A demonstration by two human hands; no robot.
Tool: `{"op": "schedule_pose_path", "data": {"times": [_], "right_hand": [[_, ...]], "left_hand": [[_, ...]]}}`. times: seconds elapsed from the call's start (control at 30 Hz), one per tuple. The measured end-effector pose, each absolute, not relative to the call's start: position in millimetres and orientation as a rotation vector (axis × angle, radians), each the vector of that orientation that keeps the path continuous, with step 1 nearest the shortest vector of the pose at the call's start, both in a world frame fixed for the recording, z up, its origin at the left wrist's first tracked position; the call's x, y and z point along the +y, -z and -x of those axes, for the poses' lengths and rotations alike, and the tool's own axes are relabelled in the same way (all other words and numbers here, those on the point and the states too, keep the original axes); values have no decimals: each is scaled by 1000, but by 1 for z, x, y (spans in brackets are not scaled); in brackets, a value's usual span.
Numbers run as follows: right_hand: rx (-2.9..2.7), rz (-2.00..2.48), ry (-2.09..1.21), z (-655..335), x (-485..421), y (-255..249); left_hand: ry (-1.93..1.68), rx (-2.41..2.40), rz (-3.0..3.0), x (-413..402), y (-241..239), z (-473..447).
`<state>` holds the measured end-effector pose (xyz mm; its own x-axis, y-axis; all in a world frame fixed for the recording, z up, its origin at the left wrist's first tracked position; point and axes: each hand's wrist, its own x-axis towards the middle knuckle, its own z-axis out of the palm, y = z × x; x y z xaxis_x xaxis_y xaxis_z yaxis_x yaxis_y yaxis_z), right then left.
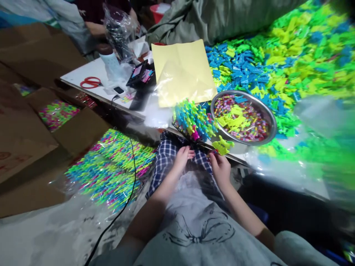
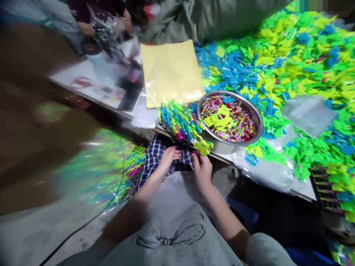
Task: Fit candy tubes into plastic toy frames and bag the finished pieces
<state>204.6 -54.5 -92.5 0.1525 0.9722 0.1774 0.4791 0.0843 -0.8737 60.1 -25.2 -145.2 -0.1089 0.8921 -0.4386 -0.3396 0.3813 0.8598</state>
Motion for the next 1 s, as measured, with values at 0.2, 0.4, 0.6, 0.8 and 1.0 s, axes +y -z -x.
{"op": "schedule_pose_path", "data": {"times": [0.2, 0.4, 0.6, 0.8, 1.0], "right_hand": [[-1631, 1483, -465, -202, -47, 105], [-1655, 1465, -417, -197, -28, 118], [-1609, 1421, -492, -195, -31, 117], [-1302, 1263, -822, -198, -40, 111], [-1367, 1328, -666, -185, -29, 130]], "left_hand": [[-1174, 1166, -570, 1, 150, -69], [-1171, 1199, -616, 12, 152, -76], [-1203, 1334, -743, 14, 154, -76], [-1514, 1650, -887, 4, 150, -66], [-1559, 1702, -1069, 5, 151, -62]]}}
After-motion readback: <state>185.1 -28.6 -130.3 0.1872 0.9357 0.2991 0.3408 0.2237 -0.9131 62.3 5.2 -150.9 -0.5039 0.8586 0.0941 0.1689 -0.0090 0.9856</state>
